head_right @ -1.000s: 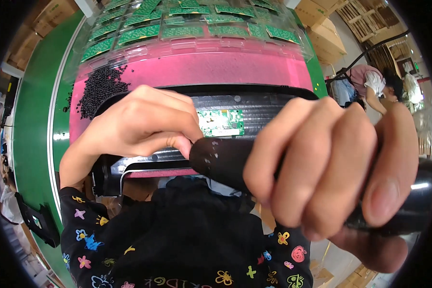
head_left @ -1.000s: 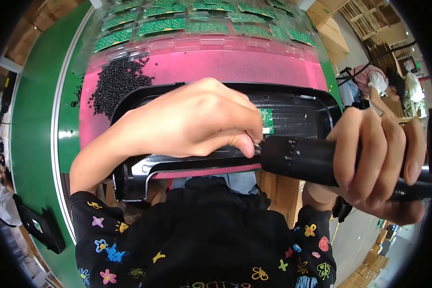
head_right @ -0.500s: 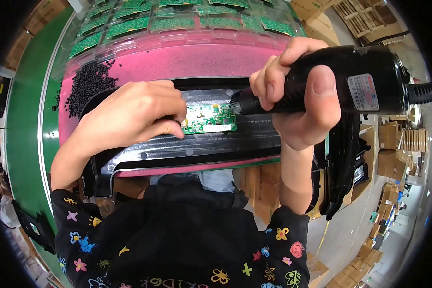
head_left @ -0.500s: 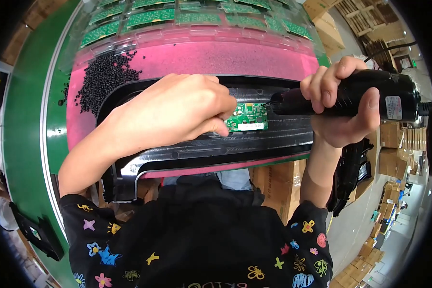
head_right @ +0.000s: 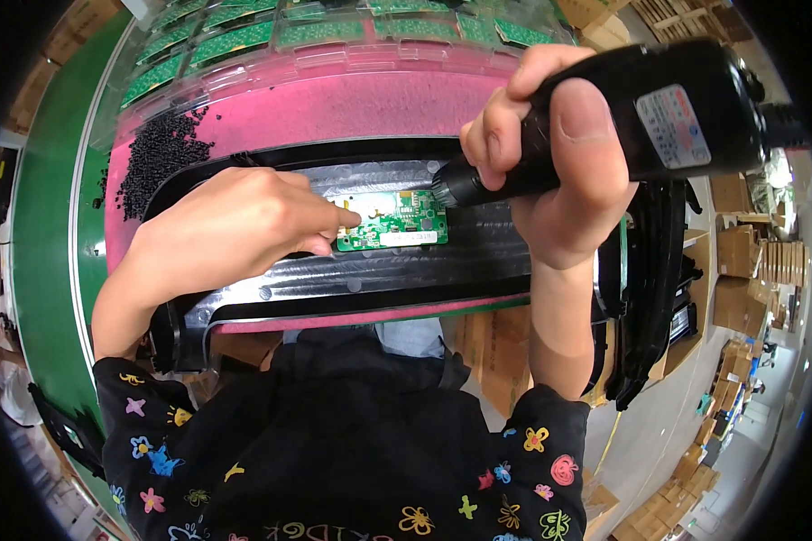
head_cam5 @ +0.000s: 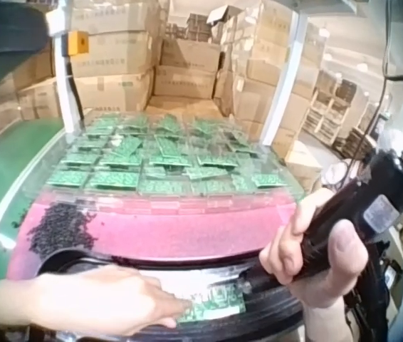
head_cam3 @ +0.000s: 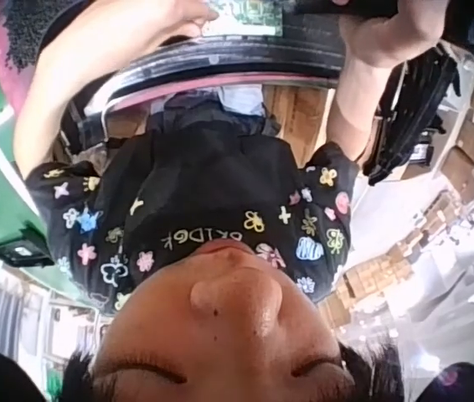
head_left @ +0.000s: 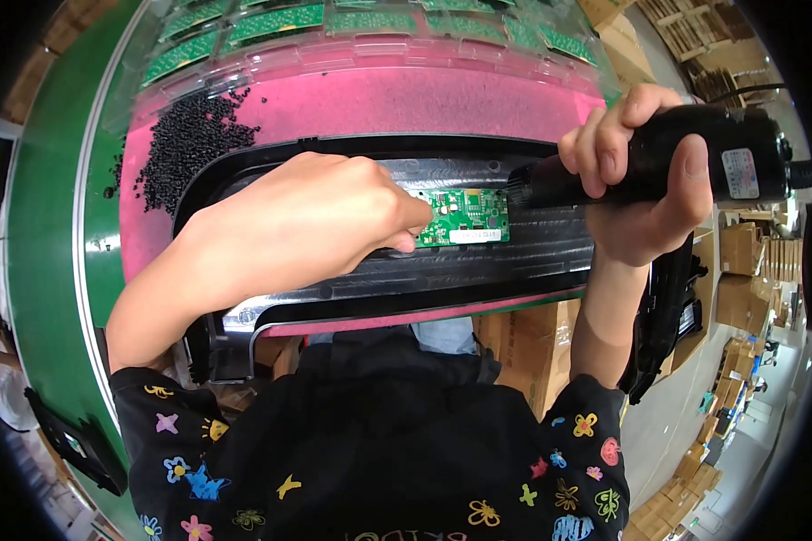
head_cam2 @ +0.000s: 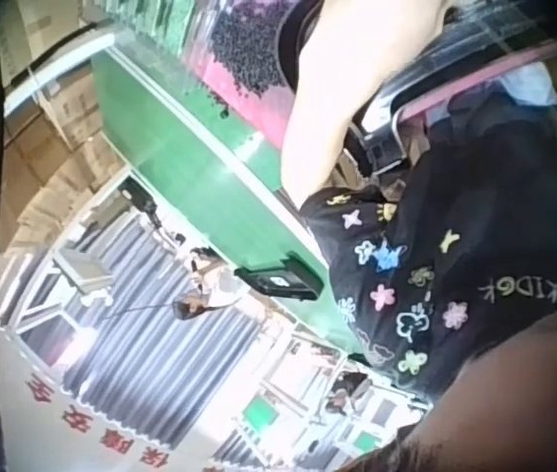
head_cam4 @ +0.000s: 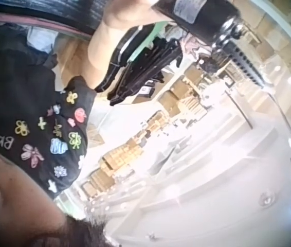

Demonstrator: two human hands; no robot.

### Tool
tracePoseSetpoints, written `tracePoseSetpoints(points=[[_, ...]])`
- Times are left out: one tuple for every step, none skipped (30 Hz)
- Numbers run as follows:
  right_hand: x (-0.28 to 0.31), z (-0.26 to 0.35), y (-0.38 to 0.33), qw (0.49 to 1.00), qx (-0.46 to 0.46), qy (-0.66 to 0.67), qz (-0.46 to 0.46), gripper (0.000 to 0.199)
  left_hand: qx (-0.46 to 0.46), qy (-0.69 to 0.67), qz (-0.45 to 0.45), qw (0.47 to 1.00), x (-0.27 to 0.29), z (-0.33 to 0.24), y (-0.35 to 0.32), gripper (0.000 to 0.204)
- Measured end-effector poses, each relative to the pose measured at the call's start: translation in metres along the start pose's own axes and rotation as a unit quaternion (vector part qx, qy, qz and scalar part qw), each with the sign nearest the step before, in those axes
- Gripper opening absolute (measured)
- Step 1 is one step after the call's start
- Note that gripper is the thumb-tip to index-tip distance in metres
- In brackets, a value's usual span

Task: Assembling electronic circuit boards into plastic housings using an electric screwdriver.

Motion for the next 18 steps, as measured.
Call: tracePoseSetpoints(points=[[-0.001, -0.003, 0.0, 1.0, -0.004, 0.011, -0.001, 0.045, 0.011, 0.008, 0.001, 1.0, 0.001, -0.001, -0.002, 0.026], [0.0, -0.005, 0.001, 1.0, -0.008, 0.012, -0.004, 0.045, 0.021, 0.016, 0.002, 1.0, 0.001, -0.001, -0.002, 0.029], [0.0, -0.006, 0.002, 1.0, -0.003, 0.03, -0.001, 0.038, 0.022, 0.015, 0.005, 1.0, 0.0, -0.001, -0.003, 0.029], [-0.001, -0.006, 0.003, 0.999, 0.003, 0.048, 0.001, 0.032, 0.015, 0.023, -0.002, 1.0, 0.002, -0.002, -0.003, 0.03], [0.0, -0.009, 0.002, 1.0, -0.004, 0.028, -0.001, 0.043, 0.008, 0.031, -0.009, 0.999, 0.003, -0.003, -0.003, 0.03], [-0.001, -0.01, 0.002, 1.0, -0.004, 0.029, -0.003, 0.043, 0.008, 0.03, -0.008, 0.999, 0.002, -0.002, -0.004, 0.03], [-0.001, -0.011, 0.002, 1.0, -0.006, 0.013, -0.004, 0.042, 0.009, 0.026, -0.005, 1.0, 0.001, 0.0, -0.003, 0.029], [-0.002, -0.011, 0.002, 1.0, -0.007, -0.002, -0.006, 0.042, 0.009, 0.022, -0.004, 1.0, 0.001, 0.0, -0.003, 0.029], [-0.003, -0.008, 0.003, 0.999, 0.005, -0.035, -0.015, 0.042, 0.008, 0.023, -0.004, 1.0, 0.002, 0.0, -0.003, 0.029], [-0.004, -0.008, 0.002, 0.999, 0.007, -0.036, -0.015, 0.042, 0.014, 0.024, 0.006, 1.0, 0.001, 0.0, -0.003, 0.029], [-0.002, -0.008, 0.001, 0.999, 0.006, -0.037, -0.029, 0.043, 0.02, 0.025, 0.016, 0.999, 0.0, 0.0, -0.003, 0.03], [-0.002, -0.009, 0.001, 0.999, 0.005, -0.035, -0.041, 0.043, 0.021, 0.029, 0.014, 0.999, 0.001, 0.0, -0.004, 0.03], [-0.003, -0.008, 0.0, 0.997, -0.011, -0.049, -0.066, 0.045, 0.022, 0.027, 0.006, 0.999, 0.001, 0.001, -0.004, 0.026], [-0.004, -0.005, -0.002, 0.997, -0.007, -0.047, -0.064, 0.045, 0.023, 0.026, -0.003, 0.999, 0.0, 0.001, -0.005, 0.023], [-0.007, -0.002, -0.002, 0.999, 0.004, 0.0, -0.042, 0.046, 0.028, 0.03, -0.008, 0.999, -0.002, 0.004, -0.004, 0.023], [-0.01, 0.002, -0.003, 0.999, 0.014, 0.047, -0.019, 0.048, -0.014, 0.029, -0.047, 0.998, 0.001, 0.0, -0.003, 0.019], [-0.02, 0.015, 0.0, 0.993, 0.052, 0.101, 0.035, 0.049, -0.055, 0.03, -0.085, 0.994, 0.007, -0.005, -0.005, 0.018], [-0.028, 0.035, -0.002, 0.981, 0.089, 0.149, 0.083, 0.049, -0.056, 0.031, -0.087, 0.994, 0.01, -0.007, -0.002, 0.018]])
Point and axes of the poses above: each hand's wrist, its own y-axis towards the middle knuckle, its own x-axis out of the back of the hand, z = x × y, the point moved 8 cm from there along y, towards the middle knuckle, and after that the axes turned 2 degrees about x, right-handed, at the moved point
